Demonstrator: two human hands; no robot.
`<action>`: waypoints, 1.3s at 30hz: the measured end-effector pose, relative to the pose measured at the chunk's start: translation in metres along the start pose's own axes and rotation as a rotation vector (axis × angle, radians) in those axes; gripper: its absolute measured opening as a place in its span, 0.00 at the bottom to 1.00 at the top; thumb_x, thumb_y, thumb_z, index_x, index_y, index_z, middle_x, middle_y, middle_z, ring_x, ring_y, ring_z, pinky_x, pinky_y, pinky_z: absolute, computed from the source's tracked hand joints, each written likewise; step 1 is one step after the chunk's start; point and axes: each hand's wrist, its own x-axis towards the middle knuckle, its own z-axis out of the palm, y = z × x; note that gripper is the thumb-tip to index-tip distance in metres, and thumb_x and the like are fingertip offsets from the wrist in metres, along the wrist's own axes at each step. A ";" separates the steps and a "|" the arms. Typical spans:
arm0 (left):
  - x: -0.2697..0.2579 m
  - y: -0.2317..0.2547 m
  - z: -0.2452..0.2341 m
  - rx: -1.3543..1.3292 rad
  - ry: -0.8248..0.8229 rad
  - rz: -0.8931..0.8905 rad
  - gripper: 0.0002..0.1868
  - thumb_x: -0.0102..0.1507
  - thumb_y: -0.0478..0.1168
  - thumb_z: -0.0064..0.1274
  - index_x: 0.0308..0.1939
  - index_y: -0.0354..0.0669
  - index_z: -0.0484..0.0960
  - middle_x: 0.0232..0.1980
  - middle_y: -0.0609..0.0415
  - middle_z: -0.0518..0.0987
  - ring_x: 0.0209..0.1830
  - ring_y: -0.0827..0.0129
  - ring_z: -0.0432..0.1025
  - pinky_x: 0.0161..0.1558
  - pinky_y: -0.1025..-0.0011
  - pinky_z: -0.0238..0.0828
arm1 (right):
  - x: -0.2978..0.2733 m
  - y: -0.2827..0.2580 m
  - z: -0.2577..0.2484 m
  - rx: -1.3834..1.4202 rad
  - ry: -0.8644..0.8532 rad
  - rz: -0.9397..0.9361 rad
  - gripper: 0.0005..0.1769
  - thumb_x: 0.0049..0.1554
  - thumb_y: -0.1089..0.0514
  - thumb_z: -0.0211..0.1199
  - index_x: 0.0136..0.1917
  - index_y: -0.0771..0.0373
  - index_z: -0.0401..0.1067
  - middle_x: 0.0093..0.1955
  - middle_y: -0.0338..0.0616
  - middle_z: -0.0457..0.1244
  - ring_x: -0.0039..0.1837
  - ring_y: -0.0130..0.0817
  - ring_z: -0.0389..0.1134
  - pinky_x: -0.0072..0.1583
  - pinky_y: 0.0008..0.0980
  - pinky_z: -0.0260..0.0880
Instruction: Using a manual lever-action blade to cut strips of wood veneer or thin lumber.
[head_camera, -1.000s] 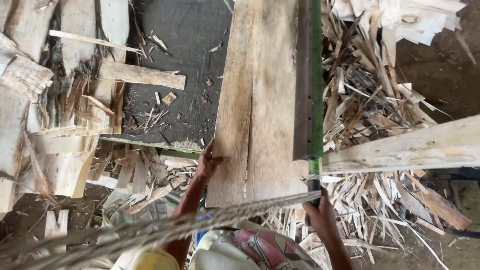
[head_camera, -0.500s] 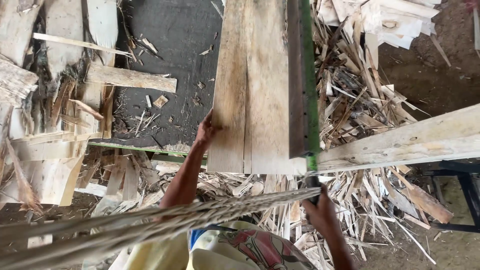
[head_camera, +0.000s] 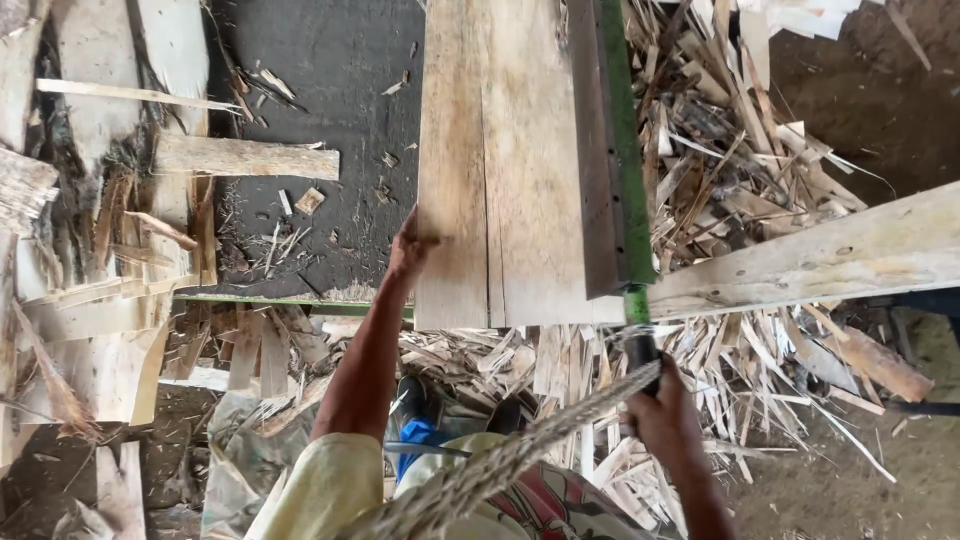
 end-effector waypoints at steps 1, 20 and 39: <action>0.010 -0.015 -0.001 -0.005 0.006 0.005 0.44 0.62 0.32 0.66 0.78 0.50 0.59 0.71 0.49 0.74 0.66 0.62 0.72 0.65 0.72 0.74 | 0.023 0.035 0.020 -0.005 0.001 -0.008 0.31 0.58 0.61 0.59 0.73 0.64 0.56 0.42 0.57 0.67 0.31 0.37 0.66 0.29 0.35 0.70; 0.006 0.001 0.001 -0.337 0.063 -0.148 0.47 0.56 0.34 0.65 0.77 0.50 0.59 0.71 0.52 0.70 0.64 0.60 0.74 0.57 0.66 0.76 | 0.029 0.043 0.018 -0.141 0.088 -0.153 0.31 0.50 0.58 0.64 0.66 0.62 0.62 0.39 0.53 0.69 0.38 0.45 0.73 0.40 0.45 0.72; -0.052 -0.002 -0.014 -0.135 0.030 -0.026 0.45 0.58 0.34 0.65 0.78 0.43 0.61 0.66 0.42 0.78 0.59 0.58 0.77 0.60 0.64 0.81 | -0.005 -0.004 -0.021 0.272 -0.086 -0.027 0.33 0.55 0.61 0.59 0.73 0.61 0.58 0.38 0.45 0.63 0.32 0.34 0.66 0.32 0.38 0.70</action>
